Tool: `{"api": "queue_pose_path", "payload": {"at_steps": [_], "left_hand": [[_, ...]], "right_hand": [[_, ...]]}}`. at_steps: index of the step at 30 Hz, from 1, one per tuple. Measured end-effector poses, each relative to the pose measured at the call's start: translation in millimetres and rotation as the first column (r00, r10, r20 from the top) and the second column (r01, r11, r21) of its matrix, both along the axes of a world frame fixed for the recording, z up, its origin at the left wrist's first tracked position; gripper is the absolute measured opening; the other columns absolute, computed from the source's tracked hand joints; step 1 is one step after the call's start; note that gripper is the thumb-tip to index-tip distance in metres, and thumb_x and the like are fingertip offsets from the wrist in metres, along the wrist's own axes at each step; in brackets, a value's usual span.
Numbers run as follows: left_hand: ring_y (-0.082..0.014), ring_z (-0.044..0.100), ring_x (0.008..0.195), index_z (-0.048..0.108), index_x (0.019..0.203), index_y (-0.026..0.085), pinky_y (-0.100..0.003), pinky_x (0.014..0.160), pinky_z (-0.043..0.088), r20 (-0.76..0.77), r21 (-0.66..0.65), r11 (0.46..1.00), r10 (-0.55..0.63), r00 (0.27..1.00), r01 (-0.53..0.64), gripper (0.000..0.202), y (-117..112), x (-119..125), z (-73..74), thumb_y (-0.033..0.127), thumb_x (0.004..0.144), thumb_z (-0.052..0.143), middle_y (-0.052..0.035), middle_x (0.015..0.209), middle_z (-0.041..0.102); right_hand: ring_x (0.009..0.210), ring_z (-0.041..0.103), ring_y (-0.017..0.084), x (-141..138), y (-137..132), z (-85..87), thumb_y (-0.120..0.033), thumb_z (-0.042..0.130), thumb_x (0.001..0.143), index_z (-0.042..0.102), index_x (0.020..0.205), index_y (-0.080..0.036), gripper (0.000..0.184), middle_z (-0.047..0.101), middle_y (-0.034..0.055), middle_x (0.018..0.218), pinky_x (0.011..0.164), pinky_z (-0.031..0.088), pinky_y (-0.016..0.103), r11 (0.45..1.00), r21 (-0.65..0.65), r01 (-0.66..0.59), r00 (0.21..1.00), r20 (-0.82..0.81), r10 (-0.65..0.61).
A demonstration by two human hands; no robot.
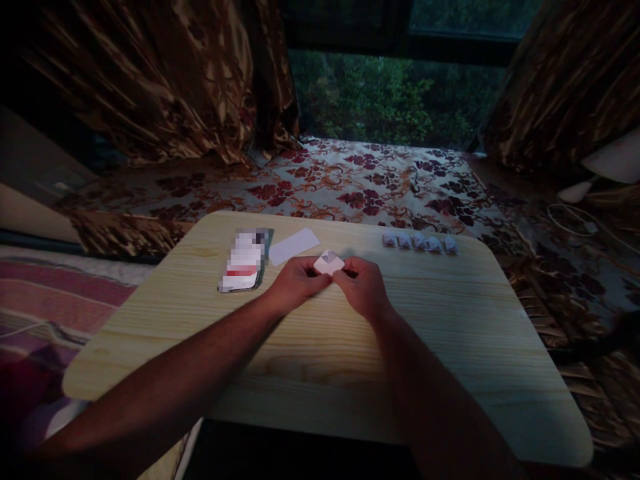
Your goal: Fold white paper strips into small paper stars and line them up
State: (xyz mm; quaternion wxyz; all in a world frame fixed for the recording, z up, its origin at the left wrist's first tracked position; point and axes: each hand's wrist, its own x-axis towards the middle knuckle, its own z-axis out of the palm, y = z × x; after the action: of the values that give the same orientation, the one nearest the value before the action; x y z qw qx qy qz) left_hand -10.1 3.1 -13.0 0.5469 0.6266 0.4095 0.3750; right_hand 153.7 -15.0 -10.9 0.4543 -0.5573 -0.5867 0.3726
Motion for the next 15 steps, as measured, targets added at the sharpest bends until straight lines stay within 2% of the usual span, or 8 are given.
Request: {"api": "queue_pose_path", "payload": {"at_steps": [7, 12, 15], "left_hand": [[-0.0079, 0.045, 0.056, 0.068, 0.075, 0.011, -0.022, 0.054, 0.032, -0.018, -0.005, 1.000, 0.017, 1.000, -0.017, 0.016, -0.6, 0.7, 2.9, 0.026, 0.070, 0.069, 0.0022, 0.064, 0.057], [-0.0085, 0.047, 0.057, 0.070, 0.080, 0.011, -0.022, 0.054, 0.033, -0.003, -0.041, 0.999, 0.034, 0.999, -0.035, 0.020, 0.7, 0.5, 3.3, 0.027, 0.070, 0.069, 0.0011, 0.066, 0.060], [-0.0082, 0.046, 0.056, 0.070, 0.080, 0.012, -0.022, 0.055, 0.033, -0.007, -0.020, 0.999, 0.028, 1.000, -0.028, 0.018, 1.4, 0.0, 1.6, 0.026, 0.070, 0.068, 0.0012, 0.067, 0.061]], "right_hand": [[0.052, 0.044, 0.011, 1.5, 0.0, -1.9, -0.024, 0.063, 0.069, 0.062, 0.065, -0.017, 0.009, 0.054, -0.0039, 0.056, 0.049, 0.032, 0.024, 1.000, 0.013, -0.022, 0.999, -0.023, 0.023], [0.048, 0.041, 0.010, 1.6, 0.9, -2.1, -0.025, 0.063, 0.068, 0.058, 0.061, -0.018, 0.011, 0.050, -0.0051, 0.051, 0.047, 0.029, 0.024, 1.000, -0.013, -0.010, 1.000, -0.026, 0.010], [0.048, 0.041, 0.010, 1.4, 0.5, -2.0, -0.024, 0.062, 0.067, 0.057, 0.059, -0.018, 0.012, 0.049, -0.0053, 0.051, 0.048, 0.029, 0.024, 1.000, 0.003, 0.004, 1.000, -0.012, -0.004]]}}
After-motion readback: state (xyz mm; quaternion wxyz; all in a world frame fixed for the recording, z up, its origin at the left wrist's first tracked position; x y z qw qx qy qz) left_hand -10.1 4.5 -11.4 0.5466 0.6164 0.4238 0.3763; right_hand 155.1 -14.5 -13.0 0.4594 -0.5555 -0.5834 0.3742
